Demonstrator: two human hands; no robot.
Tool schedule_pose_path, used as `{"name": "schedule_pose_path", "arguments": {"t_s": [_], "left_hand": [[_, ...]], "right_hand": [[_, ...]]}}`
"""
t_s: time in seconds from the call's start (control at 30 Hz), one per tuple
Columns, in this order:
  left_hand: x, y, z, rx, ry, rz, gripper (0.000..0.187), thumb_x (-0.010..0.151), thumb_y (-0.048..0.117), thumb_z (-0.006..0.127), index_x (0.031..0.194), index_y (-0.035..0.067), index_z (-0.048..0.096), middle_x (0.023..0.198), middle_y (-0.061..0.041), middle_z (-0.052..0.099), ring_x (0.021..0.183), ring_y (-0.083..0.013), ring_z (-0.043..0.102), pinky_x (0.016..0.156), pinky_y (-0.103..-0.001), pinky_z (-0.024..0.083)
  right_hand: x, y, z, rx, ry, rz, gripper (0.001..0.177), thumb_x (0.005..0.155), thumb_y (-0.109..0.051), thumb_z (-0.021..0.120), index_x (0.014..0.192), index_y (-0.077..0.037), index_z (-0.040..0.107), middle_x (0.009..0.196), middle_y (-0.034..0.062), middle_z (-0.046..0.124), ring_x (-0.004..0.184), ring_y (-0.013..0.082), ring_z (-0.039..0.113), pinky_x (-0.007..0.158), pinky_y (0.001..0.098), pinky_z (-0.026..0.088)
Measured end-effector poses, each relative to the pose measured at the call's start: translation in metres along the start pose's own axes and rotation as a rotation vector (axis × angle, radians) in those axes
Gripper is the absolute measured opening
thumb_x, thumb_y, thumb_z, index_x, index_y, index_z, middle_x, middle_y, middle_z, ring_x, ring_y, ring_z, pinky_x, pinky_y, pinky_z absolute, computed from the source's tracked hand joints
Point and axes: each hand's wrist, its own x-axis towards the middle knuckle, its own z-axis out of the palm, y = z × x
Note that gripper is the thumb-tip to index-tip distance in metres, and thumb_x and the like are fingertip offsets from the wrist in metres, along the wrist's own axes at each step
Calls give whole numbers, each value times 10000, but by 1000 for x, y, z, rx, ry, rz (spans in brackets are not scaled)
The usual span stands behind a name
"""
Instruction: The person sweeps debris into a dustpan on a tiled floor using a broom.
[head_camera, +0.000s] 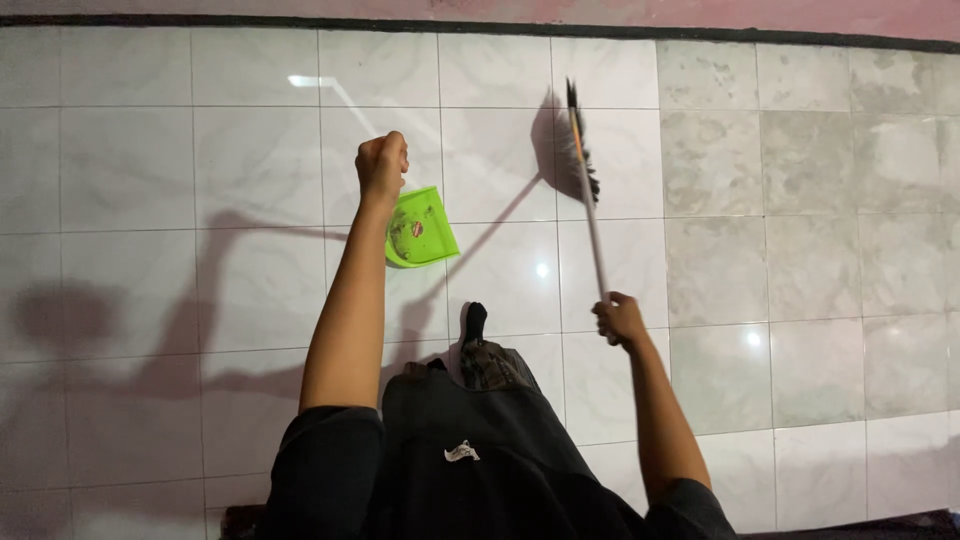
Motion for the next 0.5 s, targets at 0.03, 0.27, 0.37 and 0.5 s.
{"name": "schedule_pose_path", "arguments": {"t_s": [0.03,0.27,0.37,0.5], "left_hand": [[6,-1,4,2,9,7,292,796,298,536,583,104,489,555,4,473,551,-114,432,474,-319,284],[31,-1,7,19,40,5,287,791,303,543,576,116,511,558,8,498,556,-103,462,473,-300,336],[34,-2,10,13,45,-24,287,786,298,553,580,108,492,570,2,490,558,-116,450,483,-315,326],[37,0,16,-37,46,30,294,789,304,552,575,106,519,583,-5,515,586,-125,498,518,-334,420]], "right_hand": [[13,5,7,-53,-1,30,152,892,-88,634,964,42,601,571,72,492,403,150,442,307,309,252],[-5,7,90,-181,-267,118,256,911,-66,610,1118,81,581,634,100,570,430,161,502,341,313,397],[-24,-8,62,108,-390,170,256,920,-34,598,1107,141,584,655,64,535,446,102,441,346,257,338],[-72,-57,8,57,-373,144,393,892,-11,602,1257,134,590,674,84,579,445,107,444,368,265,354]]}}
